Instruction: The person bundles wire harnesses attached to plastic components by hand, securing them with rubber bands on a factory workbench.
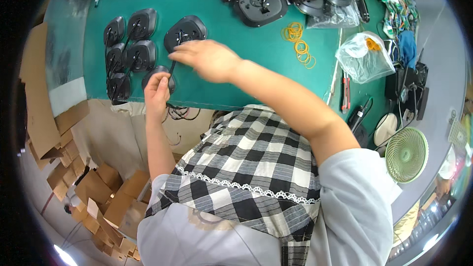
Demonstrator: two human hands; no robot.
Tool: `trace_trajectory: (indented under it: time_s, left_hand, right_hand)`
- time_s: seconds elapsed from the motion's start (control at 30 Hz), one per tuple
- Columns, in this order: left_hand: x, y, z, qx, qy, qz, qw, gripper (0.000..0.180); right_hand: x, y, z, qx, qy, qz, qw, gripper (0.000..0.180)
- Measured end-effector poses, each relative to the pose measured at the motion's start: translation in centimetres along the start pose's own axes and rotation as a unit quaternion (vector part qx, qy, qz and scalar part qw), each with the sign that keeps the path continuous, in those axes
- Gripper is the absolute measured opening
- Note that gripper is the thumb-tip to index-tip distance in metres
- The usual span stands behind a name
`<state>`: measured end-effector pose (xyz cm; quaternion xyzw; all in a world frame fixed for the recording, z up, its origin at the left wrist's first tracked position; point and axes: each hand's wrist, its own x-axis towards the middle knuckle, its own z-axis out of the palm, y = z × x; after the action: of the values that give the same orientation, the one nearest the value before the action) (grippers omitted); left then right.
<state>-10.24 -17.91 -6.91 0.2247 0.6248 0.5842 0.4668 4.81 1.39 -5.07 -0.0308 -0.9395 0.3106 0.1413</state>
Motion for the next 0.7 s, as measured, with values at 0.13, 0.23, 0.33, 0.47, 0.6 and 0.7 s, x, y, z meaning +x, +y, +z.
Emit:
trace_trajectory:
  time_s: [0.13, 0.23, 0.33, 0.47, 0.6, 0.7]
  left_hand:
    - [-1.0, 7.7, 6.8, -0.001, -0.042, 0.044, 0.998, 0.013]
    - [-2.6, 7.3, 2.5, 0.106, -0.076, -0.022, 0.991, 0.007]
    - [-4.0, 9.0, -4.2, 0.207, -0.111, -0.11, 0.966, 0.006]
    - [-0.3, 14.3, 1.3, 0.166, -0.023, 0.053, 0.984, 0.02]
    - [4.4, 10.8, 4.7, 0.296, -0.053, 0.067, 0.951, 0.027]
    - [4.0, 9.5, 8.5, 0.275, -0.121, 0.05, 0.953, 0.025]
  right_hand:
    - [1.6, -0.1, -0.9, 0.113, -0.109, 0.072, 0.985, 0.029]
    - [0.0, -0.6, -9.3, 0.418, -0.138, 0.278, 0.854, 0.018]
    - [-4.7, 1.1, -13.6, 0.656, -0.148, 0.205, 0.711, 0.029]
    - [-6.8, -0.2, -11.8, 0.719, -0.167, 0.183, 0.649, 0.035]
    - [-8.1, -0.5, -11.8, 0.861, -0.041, 0.081, 0.501, 0.04]
    - [-7.8, -1.5, -11.9, 0.781, 0.136, 0.096, 0.601, 0.055]
